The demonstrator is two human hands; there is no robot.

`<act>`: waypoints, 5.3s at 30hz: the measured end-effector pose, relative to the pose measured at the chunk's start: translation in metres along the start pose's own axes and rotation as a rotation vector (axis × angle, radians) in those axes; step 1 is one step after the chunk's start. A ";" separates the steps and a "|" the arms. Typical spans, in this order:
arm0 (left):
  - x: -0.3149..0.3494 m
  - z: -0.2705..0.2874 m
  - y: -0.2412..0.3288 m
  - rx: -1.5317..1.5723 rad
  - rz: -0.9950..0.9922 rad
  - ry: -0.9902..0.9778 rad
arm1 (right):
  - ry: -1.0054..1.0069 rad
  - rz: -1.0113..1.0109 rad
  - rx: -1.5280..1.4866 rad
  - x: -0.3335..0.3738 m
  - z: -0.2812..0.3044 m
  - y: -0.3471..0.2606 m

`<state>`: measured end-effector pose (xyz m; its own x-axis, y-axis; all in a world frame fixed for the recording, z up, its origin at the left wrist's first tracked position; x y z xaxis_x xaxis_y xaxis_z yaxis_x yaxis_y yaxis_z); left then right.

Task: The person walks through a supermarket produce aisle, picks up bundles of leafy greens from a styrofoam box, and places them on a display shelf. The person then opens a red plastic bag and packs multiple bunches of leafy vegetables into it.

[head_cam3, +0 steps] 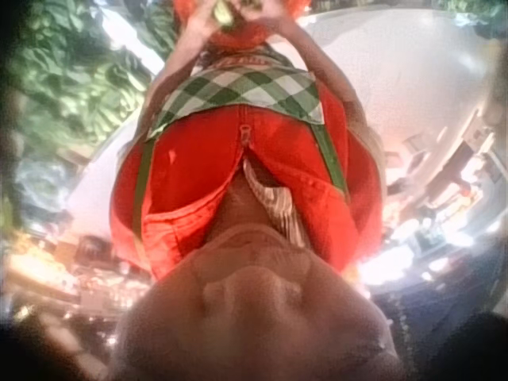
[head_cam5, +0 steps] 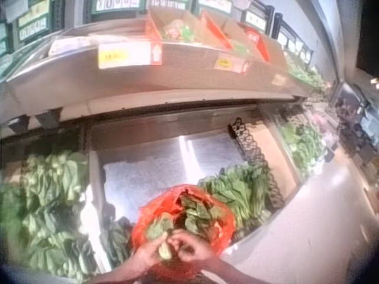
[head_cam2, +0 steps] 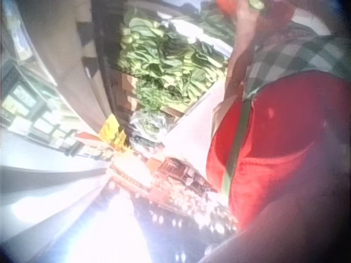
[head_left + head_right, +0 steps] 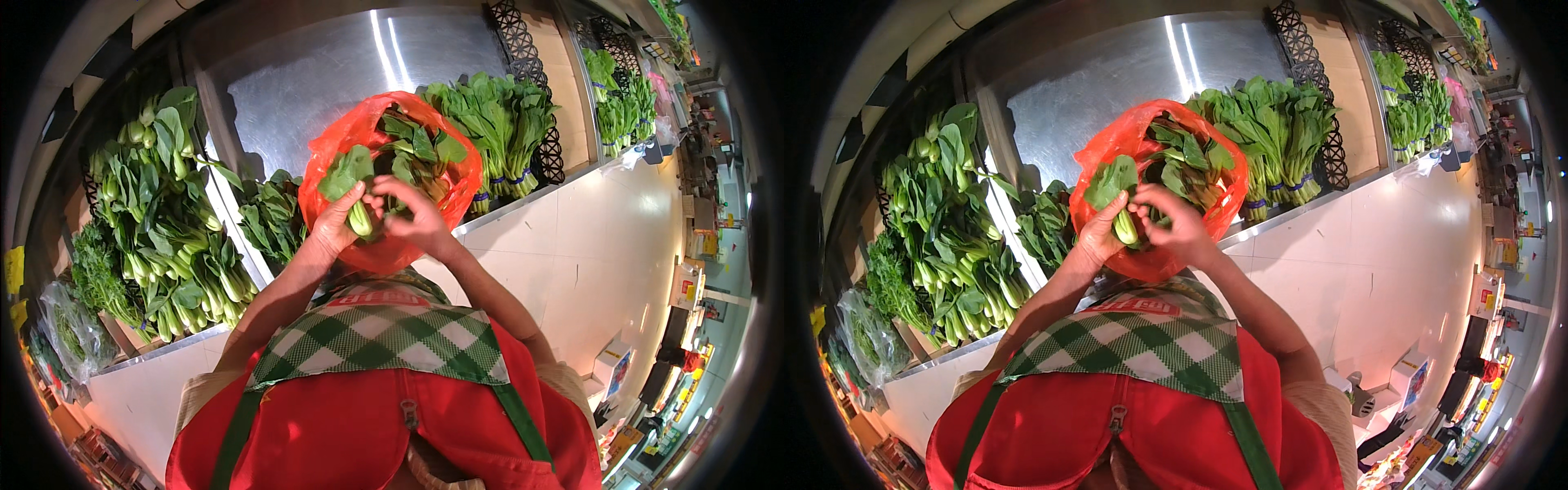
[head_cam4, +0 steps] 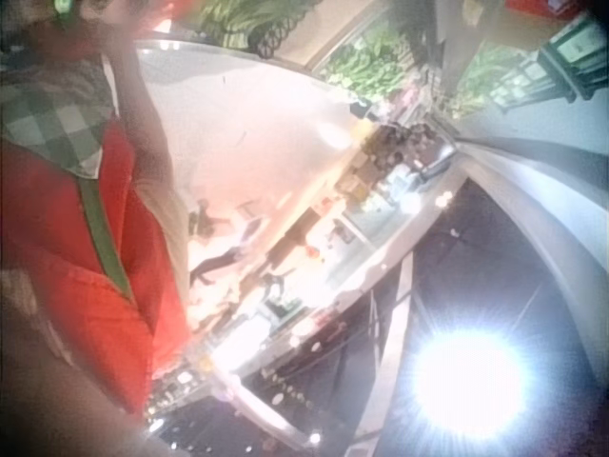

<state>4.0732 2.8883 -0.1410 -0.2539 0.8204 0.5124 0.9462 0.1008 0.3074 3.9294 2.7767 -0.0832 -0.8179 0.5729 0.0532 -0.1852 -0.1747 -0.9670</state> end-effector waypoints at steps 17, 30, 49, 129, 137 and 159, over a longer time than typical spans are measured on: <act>-0.048 0.045 -0.073 -1.435 -0.228 0.426 | 0.154 -0.635 0.939 -0.001 0.012 0.077; -0.036 0.018 -0.069 -0.830 -0.179 0.206 | 0.219 -0.160 0.848 -0.013 0.020 0.077; -0.049 0.028 -0.074 -0.786 -0.551 0.036 | -0.056 -0.363 0.252 -0.024 0.038 0.055; -0.010 0.003 0.025 -2.032 -0.160 -0.458 | 0.468 -0.302 -1.086 -0.040 0.113 0.033; 0.029 -0.057 0.065 -1.901 -0.275 -0.434 | 0.533 -0.188 -0.770 -0.023 0.133 -0.009; -0.069 -0.094 -0.079 -2.179 -0.498 -1.308 | 0.458 -0.635 0.253 0.104 0.027 0.144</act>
<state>3.9970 2.7710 -0.1257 0.6456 0.7636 -0.0063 -0.6367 0.5428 0.5478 3.8029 2.7898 -0.2105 -0.2228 0.8839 0.4111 -0.6993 0.1489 -0.6991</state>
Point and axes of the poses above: each hand's wrist, its own x-axis away from the middle knuckle, its own z-axis out of the back of the hand, y = z × x, the point moved 1 cm from there along -x, towards the middle knuckle, and after that the axes turned 14 degrees about -z, right-handed, at the moved point
